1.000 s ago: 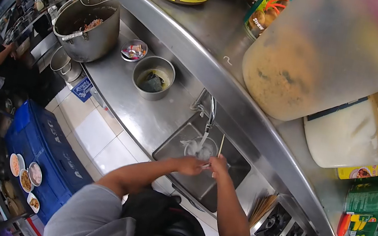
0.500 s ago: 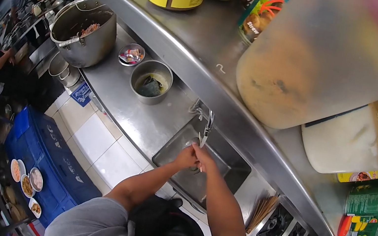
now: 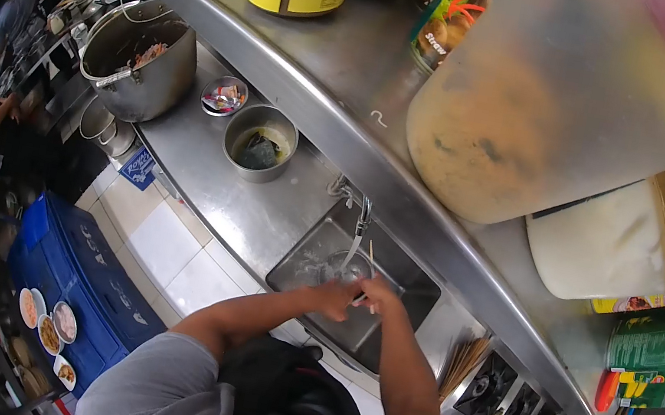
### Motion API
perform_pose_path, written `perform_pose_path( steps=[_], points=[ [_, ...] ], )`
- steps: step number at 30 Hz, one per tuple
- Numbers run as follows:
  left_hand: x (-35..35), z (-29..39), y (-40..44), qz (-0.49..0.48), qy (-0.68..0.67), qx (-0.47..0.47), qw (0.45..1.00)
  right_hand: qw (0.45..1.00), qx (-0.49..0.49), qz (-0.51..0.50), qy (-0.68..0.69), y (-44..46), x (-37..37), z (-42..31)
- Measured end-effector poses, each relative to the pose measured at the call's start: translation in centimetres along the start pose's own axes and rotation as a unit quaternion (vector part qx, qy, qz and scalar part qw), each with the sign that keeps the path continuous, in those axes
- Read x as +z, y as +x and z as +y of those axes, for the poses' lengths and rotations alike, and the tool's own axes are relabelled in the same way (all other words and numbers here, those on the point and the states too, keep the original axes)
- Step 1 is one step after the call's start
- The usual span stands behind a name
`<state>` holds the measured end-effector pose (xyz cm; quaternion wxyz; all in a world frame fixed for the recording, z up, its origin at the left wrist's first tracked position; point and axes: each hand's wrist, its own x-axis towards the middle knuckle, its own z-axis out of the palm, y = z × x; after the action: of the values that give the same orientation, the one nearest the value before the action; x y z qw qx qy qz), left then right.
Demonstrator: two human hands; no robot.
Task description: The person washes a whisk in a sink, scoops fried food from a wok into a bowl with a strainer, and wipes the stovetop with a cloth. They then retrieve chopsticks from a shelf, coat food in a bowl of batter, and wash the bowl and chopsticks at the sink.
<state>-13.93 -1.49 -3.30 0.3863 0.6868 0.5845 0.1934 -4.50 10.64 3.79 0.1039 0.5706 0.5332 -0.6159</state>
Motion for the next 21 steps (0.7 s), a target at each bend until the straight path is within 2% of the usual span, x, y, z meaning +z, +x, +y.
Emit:
perform_pose_path(
  steps=[1,3,4,5,6,7,8,9,10,12,13,15,17,19,21],
  points=[
    [-0.9,0.5,-0.7,-0.003,0.0,0.002,1.0,1.0,0.001,0.002,0.003,-0.6,-0.7,-0.1],
    [-3.8,0.6,-2.4,-0.15,0.151,0.043,0.976,0.996,0.038,-0.068,-0.041,-1.6,-2.6,-0.2],
    [-5.9,0.1,-2.7,-0.148,0.152,0.045,0.976,0.988,0.033,-0.095,-0.114,-0.4,-2.9,1.4],
    [-8.0,-0.8,-3.1,-0.097,0.159,0.003,0.982,0.975,0.024,-0.122,-0.186,1.0,-3.3,3.1],
    [-9.0,-1.3,-3.3,-0.047,0.167,-0.039,0.984,0.994,0.07,-0.085,-0.016,2.0,-2.4,4.5],
    [-8.8,-1.9,-3.0,-0.049,0.169,-0.039,0.984,0.98,0.114,-0.047,0.153,1.9,-1.1,4.4],
    [-8.4,-2.9,-2.5,0.034,0.173,-0.011,0.984,0.977,0.102,-0.038,0.183,1.6,0.0,4.5],
    [-7.9,-4.2,-1.8,0.117,0.178,0.018,0.977,0.977,0.101,-0.039,0.185,1.6,1.0,4.2],
    [-7.3,-5.3,-0.3,0.116,0.178,0.019,0.977,0.977,0.093,-0.064,0.179,1.5,1.8,4.1],
    [-6.9,-6.7,3.1,-0.07,0.093,-0.085,0.99,0.978,0.087,-0.087,0.17,0.9,1.9,3.9],
    [-7.9,-6.6,3.1,-0.069,0.091,-0.083,0.99,0.976,0.098,-0.097,0.167,0.5,1.5,4.0],
    [-9.1,-6.8,3.1,-0.032,0.073,-0.001,0.997,0.975,0.109,-0.105,0.164,0.3,0.9,4.3],
    [-8.9,-6.5,3.6,-0.001,0.056,-0.013,0.998,0.98,0.083,-0.038,0.175,0.6,0.8,4.8],
    [-8.4,-5.0,3.5,0.021,0.04,-0.024,0.999,0.984,0.067,-0.051,0.158,-1.5,0.8,3.7],
    [-8.8,-2.2,3.5,0.017,0.036,0.079,0.996,0.988,0.045,-0.064,0.135,-1.9,0.4,3.0]
  ],
)
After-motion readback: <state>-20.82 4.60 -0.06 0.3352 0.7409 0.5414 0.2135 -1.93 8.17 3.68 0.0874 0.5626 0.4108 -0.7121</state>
